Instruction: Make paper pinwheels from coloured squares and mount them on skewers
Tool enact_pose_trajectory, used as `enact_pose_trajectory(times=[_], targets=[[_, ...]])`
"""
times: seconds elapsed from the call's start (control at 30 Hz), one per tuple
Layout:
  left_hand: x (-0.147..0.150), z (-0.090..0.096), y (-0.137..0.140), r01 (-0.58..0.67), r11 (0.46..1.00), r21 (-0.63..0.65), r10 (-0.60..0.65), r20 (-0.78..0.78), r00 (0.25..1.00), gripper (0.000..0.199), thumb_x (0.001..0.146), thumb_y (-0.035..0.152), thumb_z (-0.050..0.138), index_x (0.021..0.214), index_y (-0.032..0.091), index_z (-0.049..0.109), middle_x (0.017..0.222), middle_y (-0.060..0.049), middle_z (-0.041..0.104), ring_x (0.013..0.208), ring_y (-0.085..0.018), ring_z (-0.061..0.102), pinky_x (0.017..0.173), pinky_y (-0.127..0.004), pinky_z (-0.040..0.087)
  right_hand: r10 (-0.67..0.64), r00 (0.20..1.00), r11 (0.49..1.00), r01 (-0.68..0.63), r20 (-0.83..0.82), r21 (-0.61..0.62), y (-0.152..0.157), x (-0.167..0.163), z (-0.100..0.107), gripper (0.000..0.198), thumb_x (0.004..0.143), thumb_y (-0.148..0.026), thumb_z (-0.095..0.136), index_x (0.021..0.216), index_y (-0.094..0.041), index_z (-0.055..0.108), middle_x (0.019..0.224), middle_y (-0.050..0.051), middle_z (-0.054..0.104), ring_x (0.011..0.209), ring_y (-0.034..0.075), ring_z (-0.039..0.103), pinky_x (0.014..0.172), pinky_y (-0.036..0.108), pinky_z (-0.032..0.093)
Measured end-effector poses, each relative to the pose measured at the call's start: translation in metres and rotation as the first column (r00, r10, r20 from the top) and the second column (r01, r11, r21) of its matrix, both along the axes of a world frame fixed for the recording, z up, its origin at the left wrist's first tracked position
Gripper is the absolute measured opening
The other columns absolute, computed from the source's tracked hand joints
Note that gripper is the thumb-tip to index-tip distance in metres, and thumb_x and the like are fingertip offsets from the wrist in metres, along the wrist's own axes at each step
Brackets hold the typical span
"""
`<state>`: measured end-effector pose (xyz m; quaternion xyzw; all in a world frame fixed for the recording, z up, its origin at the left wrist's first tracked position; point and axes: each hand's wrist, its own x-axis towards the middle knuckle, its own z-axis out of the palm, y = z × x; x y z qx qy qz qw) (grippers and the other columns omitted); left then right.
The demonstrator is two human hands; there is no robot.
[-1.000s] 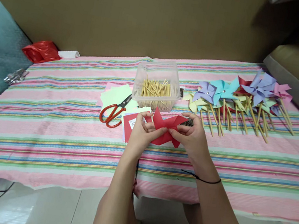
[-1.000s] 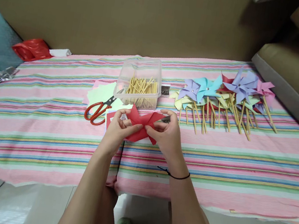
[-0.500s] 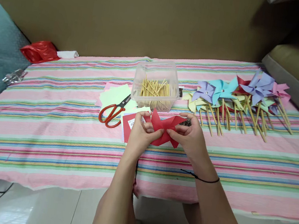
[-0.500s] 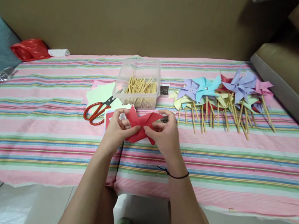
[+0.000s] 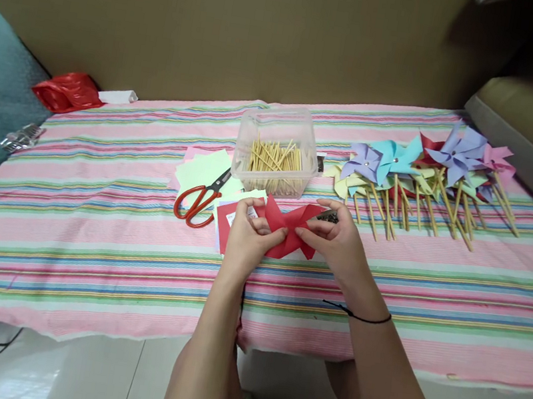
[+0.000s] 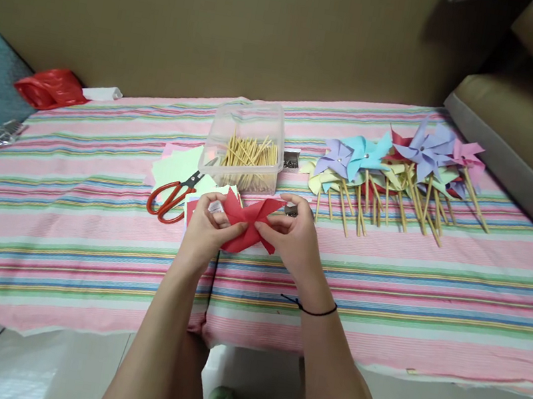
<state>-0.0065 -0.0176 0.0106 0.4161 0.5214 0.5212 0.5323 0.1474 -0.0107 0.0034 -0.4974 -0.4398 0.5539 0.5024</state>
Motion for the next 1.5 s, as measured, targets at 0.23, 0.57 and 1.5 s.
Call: enact_pose_trajectory(times=[0.23,0.57,1.5], targets=[[-0.001,0.004,0.001,-0.101,0.993,-0.064,0.103,0.034,0.994,0.060,0.054,0.023,0.080,0.096,0.025,0.038,0.057,0.009,0.059,0.045,-0.011,0.055,0.047,-0.019,0.038,-0.353,0.922,0.934,0.336,0.160,0.122,0.012,0.030,-0.005,0.028,0.068,-0.032,0.072,0.091,-0.020,0.062,0.078,0.004,0.072,0.075,0.021,0.068,0.073,0.037,0.054],[0.003,-0.003,0.007,-0.075,0.997,-0.026,0.076,0.067,0.995,0.056,0.059,0.026,0.078,0.096,0.025,0.035,0.055,0.010,0.059,0.042,-0.009,0.049,0.049,-0.020,0.039,-0.375,0.535,0.889,-0.025,0.757,0.458,0.042,0.062,-0.045,0.012,0.072,-0.021,0.059,0.068,-0.019,0.070,0.088,0.010,0.073,0.088,0.028,0.064,0.089,0.048,0.047],[0.000,-0.001,0.006,-0.082,0.996,-0.032,0.085,0.110,0.990,0.058,0.059,0.026,0.079,0.097,0.025,0.036,0.060,0.006,0.067,0.044,-0.011,0.055,0.049,-0.020,0.043,-0.405,0.360,0.877,-0.108,0.841,0.468,0.032,0.053,-0.034,0.018,0.073,-0.013,0.058,0.059,-0.021,0.064,0.102,0.011,0.072,0.108,0.032,0.053,0.096,0.048,0.041]])
